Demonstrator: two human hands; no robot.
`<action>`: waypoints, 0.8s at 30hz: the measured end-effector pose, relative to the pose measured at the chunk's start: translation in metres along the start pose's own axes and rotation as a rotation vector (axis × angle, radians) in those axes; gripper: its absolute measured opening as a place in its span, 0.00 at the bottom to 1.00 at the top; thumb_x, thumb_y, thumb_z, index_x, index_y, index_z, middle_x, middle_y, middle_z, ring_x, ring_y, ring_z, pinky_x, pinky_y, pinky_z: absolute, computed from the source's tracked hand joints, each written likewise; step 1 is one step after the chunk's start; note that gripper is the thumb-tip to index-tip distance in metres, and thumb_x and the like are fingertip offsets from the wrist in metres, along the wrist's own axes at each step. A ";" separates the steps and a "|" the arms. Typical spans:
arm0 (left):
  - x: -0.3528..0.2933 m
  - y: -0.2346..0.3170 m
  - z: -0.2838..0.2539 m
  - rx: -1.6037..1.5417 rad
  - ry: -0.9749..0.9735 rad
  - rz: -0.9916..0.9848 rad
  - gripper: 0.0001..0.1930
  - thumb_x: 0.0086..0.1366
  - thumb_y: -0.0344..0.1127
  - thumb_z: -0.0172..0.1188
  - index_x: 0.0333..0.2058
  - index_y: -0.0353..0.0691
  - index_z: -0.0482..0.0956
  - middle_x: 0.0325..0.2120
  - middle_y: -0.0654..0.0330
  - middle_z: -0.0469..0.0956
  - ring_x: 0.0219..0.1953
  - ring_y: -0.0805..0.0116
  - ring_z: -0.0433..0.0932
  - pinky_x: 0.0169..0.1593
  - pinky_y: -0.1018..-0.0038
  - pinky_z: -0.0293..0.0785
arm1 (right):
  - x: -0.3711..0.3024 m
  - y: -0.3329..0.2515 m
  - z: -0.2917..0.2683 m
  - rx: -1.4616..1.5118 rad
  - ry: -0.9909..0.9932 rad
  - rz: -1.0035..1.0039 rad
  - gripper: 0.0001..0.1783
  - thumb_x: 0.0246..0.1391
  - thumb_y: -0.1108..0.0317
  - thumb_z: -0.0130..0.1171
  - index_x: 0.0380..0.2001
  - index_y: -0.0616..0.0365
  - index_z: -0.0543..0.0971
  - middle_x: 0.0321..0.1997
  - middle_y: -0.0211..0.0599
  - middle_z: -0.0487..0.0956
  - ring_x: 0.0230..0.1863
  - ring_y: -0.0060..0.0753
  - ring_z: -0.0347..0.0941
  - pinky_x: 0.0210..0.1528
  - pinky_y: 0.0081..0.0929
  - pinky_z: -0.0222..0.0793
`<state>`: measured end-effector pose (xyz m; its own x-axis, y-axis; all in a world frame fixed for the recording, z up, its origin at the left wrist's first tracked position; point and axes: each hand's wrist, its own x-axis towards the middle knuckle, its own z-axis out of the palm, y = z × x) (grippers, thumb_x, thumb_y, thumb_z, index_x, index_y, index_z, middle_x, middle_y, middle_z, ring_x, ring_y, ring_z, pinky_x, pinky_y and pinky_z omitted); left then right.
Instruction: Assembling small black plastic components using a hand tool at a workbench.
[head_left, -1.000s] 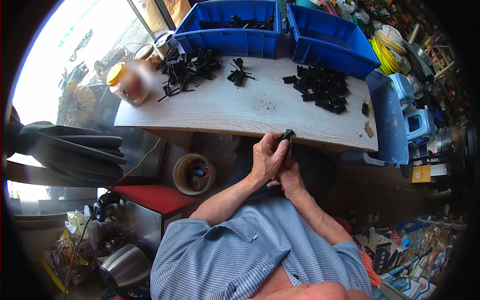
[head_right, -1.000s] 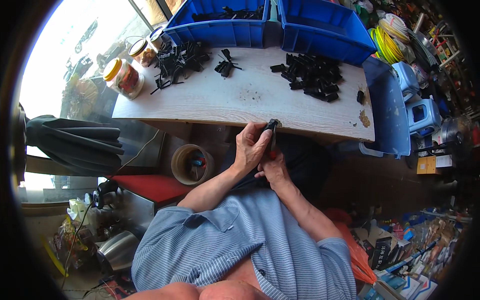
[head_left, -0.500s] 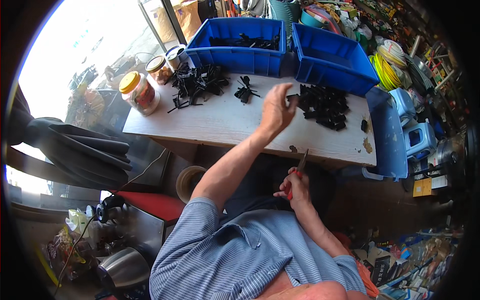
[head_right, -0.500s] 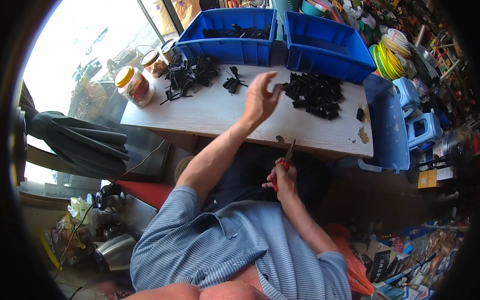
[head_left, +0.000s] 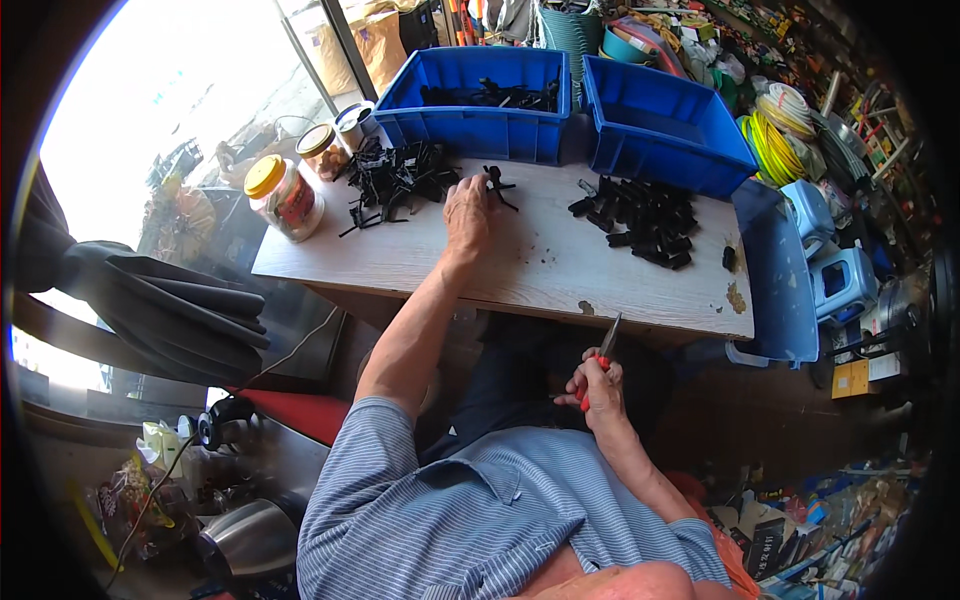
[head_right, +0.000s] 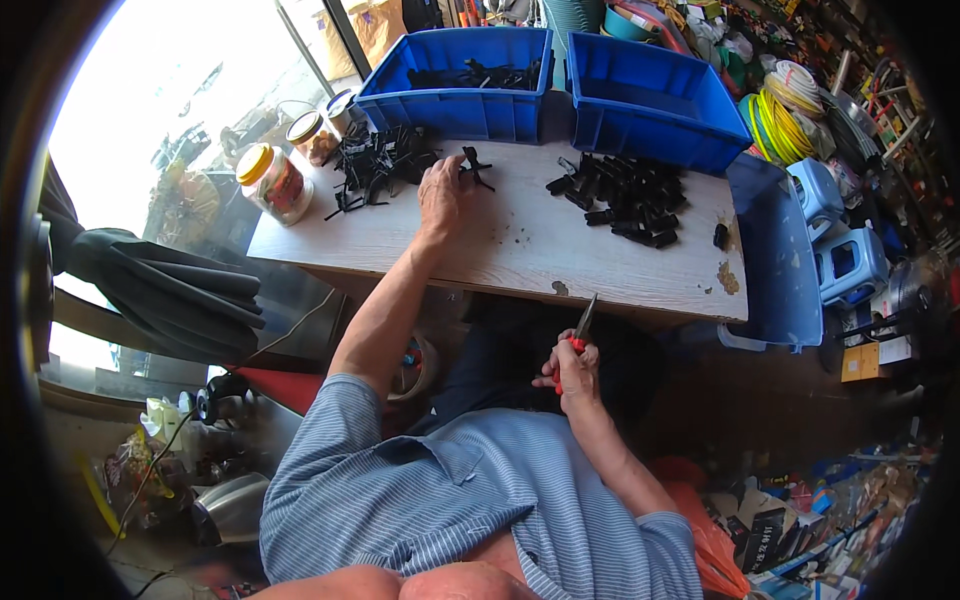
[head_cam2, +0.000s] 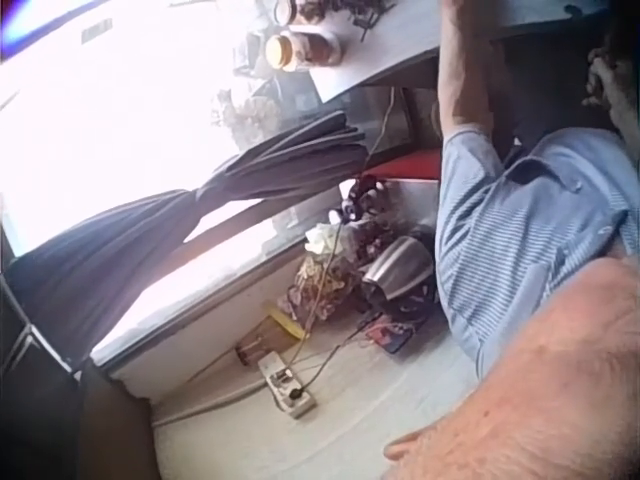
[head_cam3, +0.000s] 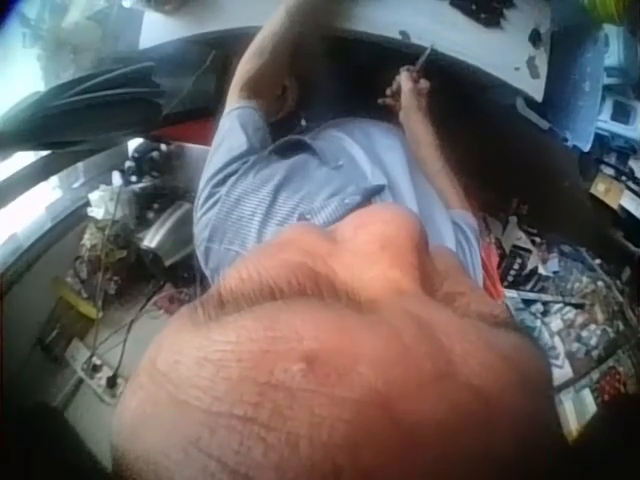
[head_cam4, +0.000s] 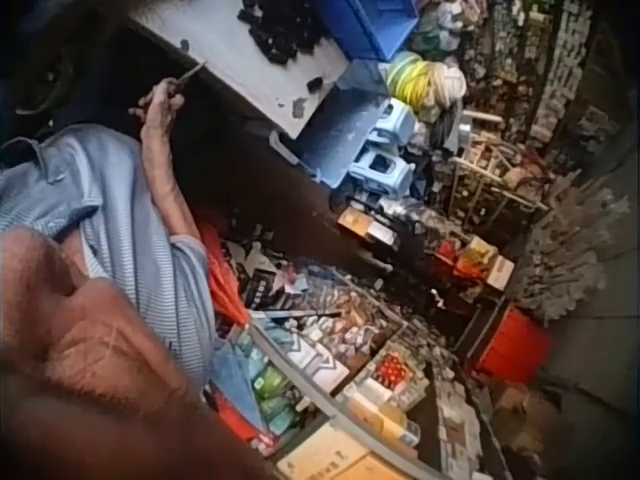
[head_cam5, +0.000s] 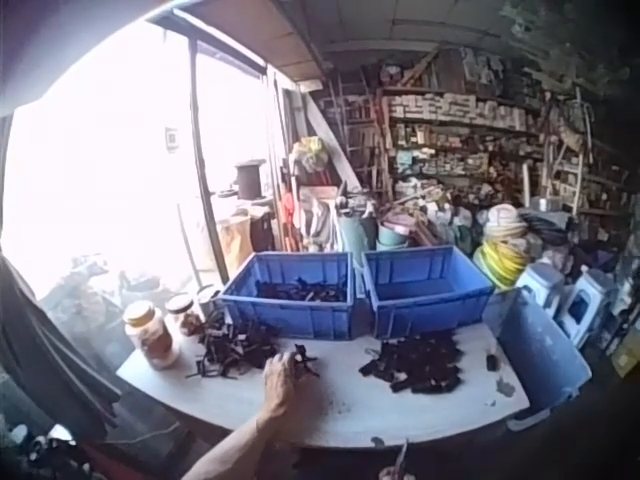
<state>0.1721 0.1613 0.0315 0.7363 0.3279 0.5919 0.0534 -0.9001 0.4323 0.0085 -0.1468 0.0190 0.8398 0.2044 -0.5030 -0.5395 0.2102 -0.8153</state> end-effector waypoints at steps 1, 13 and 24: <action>-0.002 -0.005 -0.001 0.024 0.002 0.010 0.17 0.55 0.34 0.65 0.46 0.44 0.79 0.38 0.55 0.82 0.42 0.53 0.78 0.49 0.61 0.72 | 0.001 0.001 0.000 0.000 -0.002 0.001 0.11 0.56 0.61 0.55 0.39 0.51 0.72 0.20 0.27 0.68 0.20 0.23 0.68 0.22 0.36 0.79; -0.024 0.022 -0.044 -0.371 0.237 -0.188 0.13 0.61 0.30 0.64 0.46 0.40 0.80 0.33 0.56 0.84 0.33 0.63 0.82 0.40 0.69 0.77 | 0.001 -0.005 0.004 -0.021 0.004 0.005 0.08 0.55 0.64 0.55 0.36 0.51 0.72 0.20 0.26 0.68 0.20 0.23 0.69 0.23 0.39 0.79; -0.153 0.134 -0.065 -1.867 -0.456 -0.763 0.16 0.70 0.31 0.57 0.54 0.37 0.72 0.46 0.50 0.80 0.48 0.61 0.81 0.52 0.67 0.79 | -0.004 -0.038 0.030 0.166 -0.157 -0.078 0.15 0.59 0.54 0.60 0.33 0.54 0.74 0.18 0.25 0.68 0.16 0.20 0.65 0.22 0.28 0.76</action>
<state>0.0222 0.0094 0.0429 0.9964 0.0695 -0.0493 -0.0209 0.7602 0.6494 0.0233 -0.1274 0.0604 0.8664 0.3245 -0.3795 -0.4872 0.3825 -0.7851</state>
